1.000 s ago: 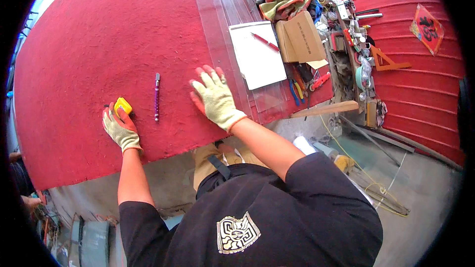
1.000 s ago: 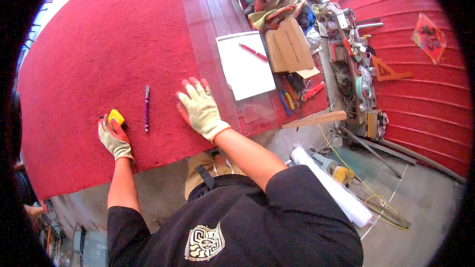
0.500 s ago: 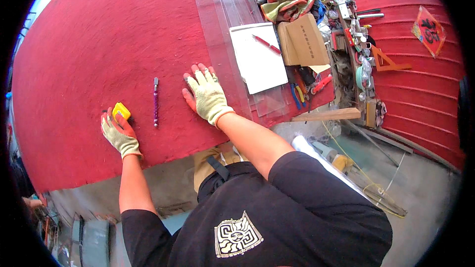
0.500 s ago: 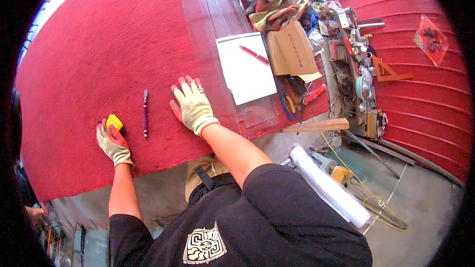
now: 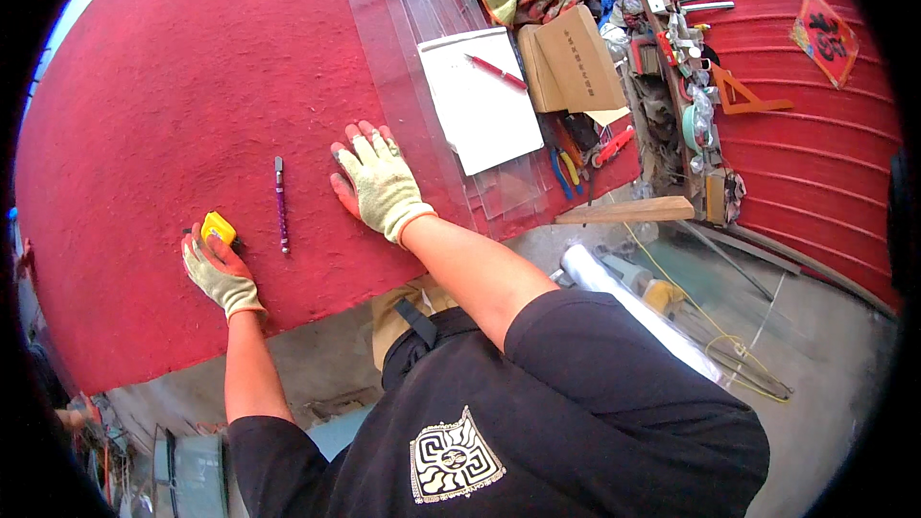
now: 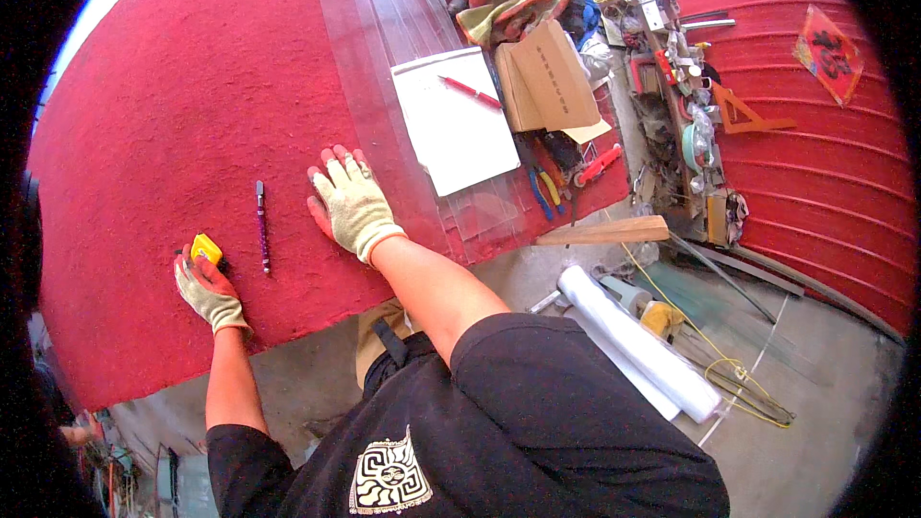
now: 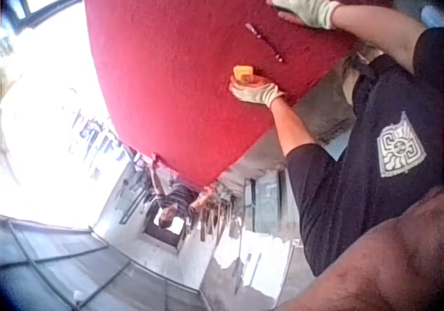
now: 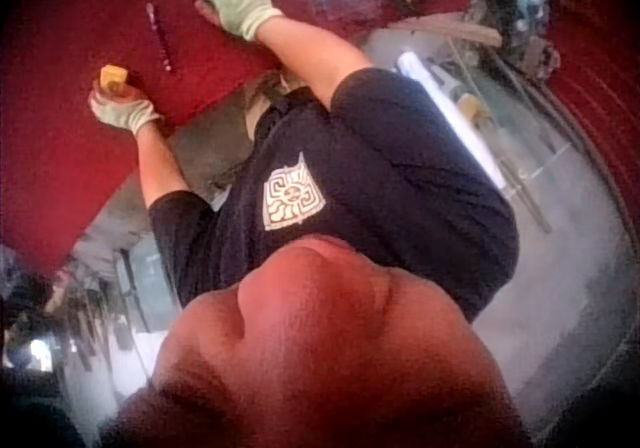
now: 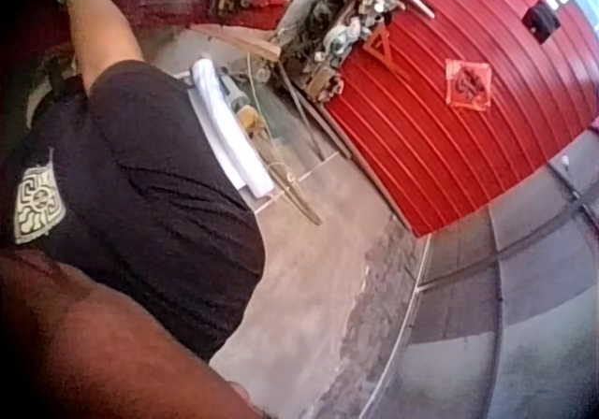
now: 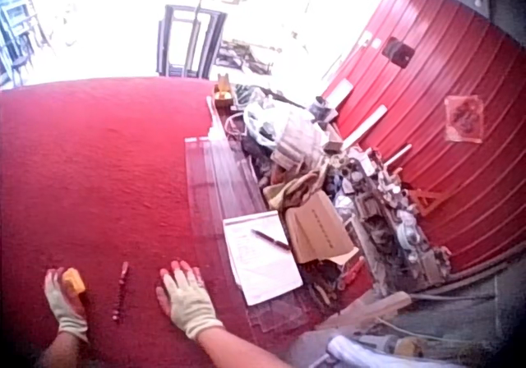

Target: The person measures a glass sheet with a tape measure, marks it using a pen and a wooden square, and then scores the glass along the square's edge.

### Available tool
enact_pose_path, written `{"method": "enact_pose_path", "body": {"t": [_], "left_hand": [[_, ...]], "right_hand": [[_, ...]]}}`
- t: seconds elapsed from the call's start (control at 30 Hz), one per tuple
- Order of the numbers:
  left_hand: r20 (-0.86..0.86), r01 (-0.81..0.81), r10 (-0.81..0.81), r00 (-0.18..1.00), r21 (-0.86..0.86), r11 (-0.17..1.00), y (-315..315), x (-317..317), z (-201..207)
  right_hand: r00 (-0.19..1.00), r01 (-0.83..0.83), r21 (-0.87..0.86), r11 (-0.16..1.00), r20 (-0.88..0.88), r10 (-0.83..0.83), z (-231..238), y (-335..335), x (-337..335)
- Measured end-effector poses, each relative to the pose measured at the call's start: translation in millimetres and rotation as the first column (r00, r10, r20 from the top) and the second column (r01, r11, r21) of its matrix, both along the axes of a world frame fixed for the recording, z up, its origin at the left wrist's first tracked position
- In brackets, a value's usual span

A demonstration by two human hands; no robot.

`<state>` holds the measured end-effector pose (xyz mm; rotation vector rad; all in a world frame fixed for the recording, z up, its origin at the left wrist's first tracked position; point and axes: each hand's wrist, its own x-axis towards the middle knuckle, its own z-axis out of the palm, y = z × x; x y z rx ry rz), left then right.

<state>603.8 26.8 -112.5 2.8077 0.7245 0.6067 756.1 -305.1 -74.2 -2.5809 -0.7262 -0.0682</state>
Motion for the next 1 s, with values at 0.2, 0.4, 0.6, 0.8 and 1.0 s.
{"method": "enact_pose_path", "body": {"t": [0.2,0.4,0.6,0.8,1.0], "left_hand": [[0.005,0.001,0.0,1.0,-0.003,1.0,0.9,0.0,-1.7],[-0.004,0.005,-0.005,1.0,-0.006,1.0,2.4,-0.3,-1.6],[0.0,-0.005,0.005,1.0,-0.026,1.0,2.9,-1.0,-2.4],[0.004,-0.006,0.006,1.0,-0.018,1.0,0.9,0.0,0.3],[-0.006,-0.014,0.014,1.0,-0.015,1.0,2.0,-0.6,-1.7]], "right_hand": [[1.0,-0.003,0.003,1.0,0.006,0.003,-0.3,-0.5,0.5],[1.0,0.0,0.01,1.0,0.007,0.0,-1.8,0.1,0.3],[1.0,-0.004,-0.008,1.0,-0.001,0.004,-1.0,1.0,0.4],[1.0,-0.008,-0.013,1.0,0.001,0.008,0.7,1.2,0.7],[1.0,-0.007,-0.007,1.0,0.006,0.007,-0.5,1.8,0.7]]}}
